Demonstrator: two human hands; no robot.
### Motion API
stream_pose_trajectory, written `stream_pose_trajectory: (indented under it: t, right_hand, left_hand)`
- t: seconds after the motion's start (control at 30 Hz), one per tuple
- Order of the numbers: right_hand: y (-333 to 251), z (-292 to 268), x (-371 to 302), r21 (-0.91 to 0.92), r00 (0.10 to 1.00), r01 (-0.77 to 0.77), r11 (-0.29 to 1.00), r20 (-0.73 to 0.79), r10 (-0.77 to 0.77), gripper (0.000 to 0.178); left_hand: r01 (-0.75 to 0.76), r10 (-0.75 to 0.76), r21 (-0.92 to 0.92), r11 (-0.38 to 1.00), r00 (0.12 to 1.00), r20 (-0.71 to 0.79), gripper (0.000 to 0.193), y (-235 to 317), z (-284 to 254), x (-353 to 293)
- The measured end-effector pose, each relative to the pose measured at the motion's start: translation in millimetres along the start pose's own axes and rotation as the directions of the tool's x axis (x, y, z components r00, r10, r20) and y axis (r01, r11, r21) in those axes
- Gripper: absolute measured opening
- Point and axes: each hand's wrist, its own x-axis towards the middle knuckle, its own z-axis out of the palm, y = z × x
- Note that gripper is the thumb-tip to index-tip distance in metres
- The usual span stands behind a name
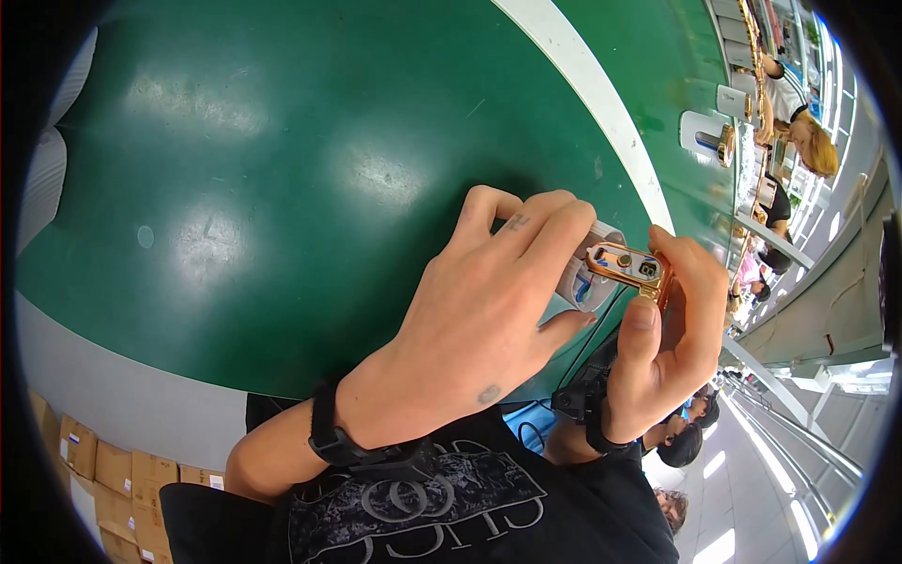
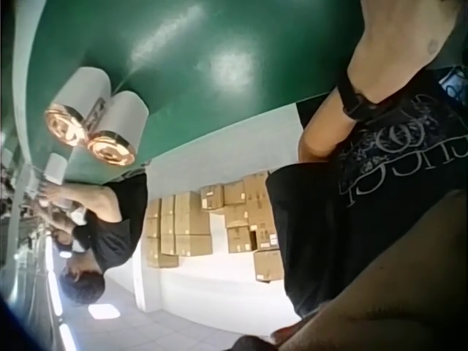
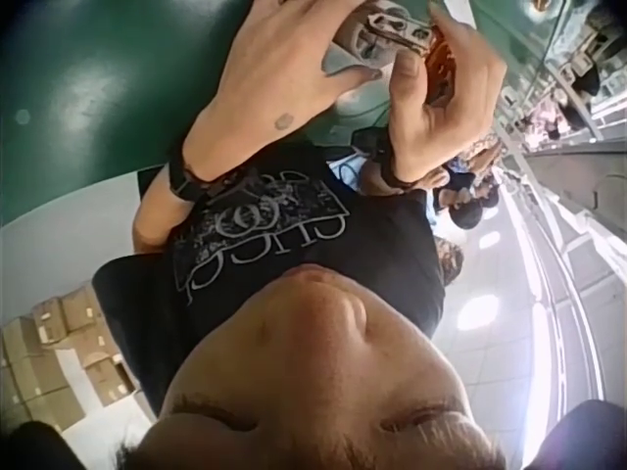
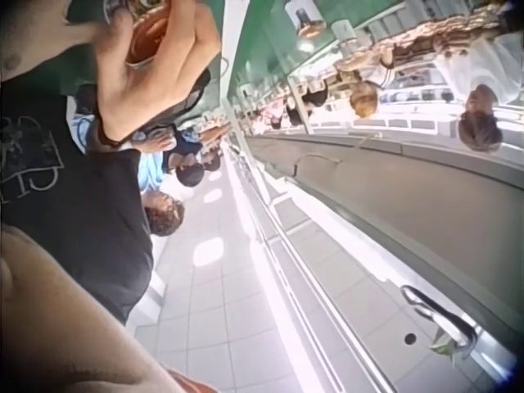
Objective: The person assembles electronic devices by inserting internal components into a white base and snapping a gold-rimmed top into place. They repeat this process multiple times, picking up parts and setting finished units aside on the green assembly line.
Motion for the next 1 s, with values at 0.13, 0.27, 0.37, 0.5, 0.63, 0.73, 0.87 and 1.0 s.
stream_pose_trajectory:
  t: [0.13, 0.27, 0.37, 0.5, 0.63, 0.73, 0.87, 1.0]
  right_hand:
    - [4, 3, -3, 0.005, 1.0, 0.006, 1.0, -0.015, -0.006, 0.046]
    - [5, 5, -4, -0.002, 0.999, 0.019, 1.0, -0.037, -0.019, 0.047]
    - [6, 7, -3, 0.007, 0.998, 0.032, 0.999, -0.047, -0.031, 0.047]
    - [8, 6, -5, -0.025, 0.998, 0.053, 0.998, -0.028, -0.054, 0.049]
    - [7, 9, -7, -0.022, 0.997, 0.059, 0.998, -0.039, -0.06, 0.053]
    - [6, 11, -6, -0.047, 0.996, 0.072, 0.996, -0.039, -0.074, 0.055]
    - [7, 10, -4, -0.061, 0.995, 0.087, 0.994, -0.033, -0.09, 0.057]
    - [8, 13, -5, -0.058, 0.994, 0.091, 0.994, -0.048, -0.094, 0.058]
  left_hand:
    - [-0.007, 0.007, 0.0, 1.0, 1.0, -0.008, 0.072, -2, 0, -1]
    - [-0.005, 0.005, 0.0, 1.0, 1.0, -0.002, 0.072, 0, 0, 1]
    - [-0.002, 0.002, -0.004, 1.0, 1.0, -0.004, 0.072, 0, 0, 2]
    - [0.003, -0.003, 0.001, 1.0, 1.0, 0.003, 0.072, -1, -2, 1]
    - [0.01, -0.01, 0.008, 1.0, 1.0, 0.011, 0.071, -2, -2, -1]
    - [0.009, -0.009, -0.004, 1.0, 1.0, 0.016, 0.07, -3, -1, 1]
    - [0.006, -0.005, -0.014, 1.0, 1.0, 0.016, 0.069, -4, 0, 2]
    - [0.01, -0.009, -0.023, 1.0, 1.0, 0.014, 0.069, -2, 0, 4]
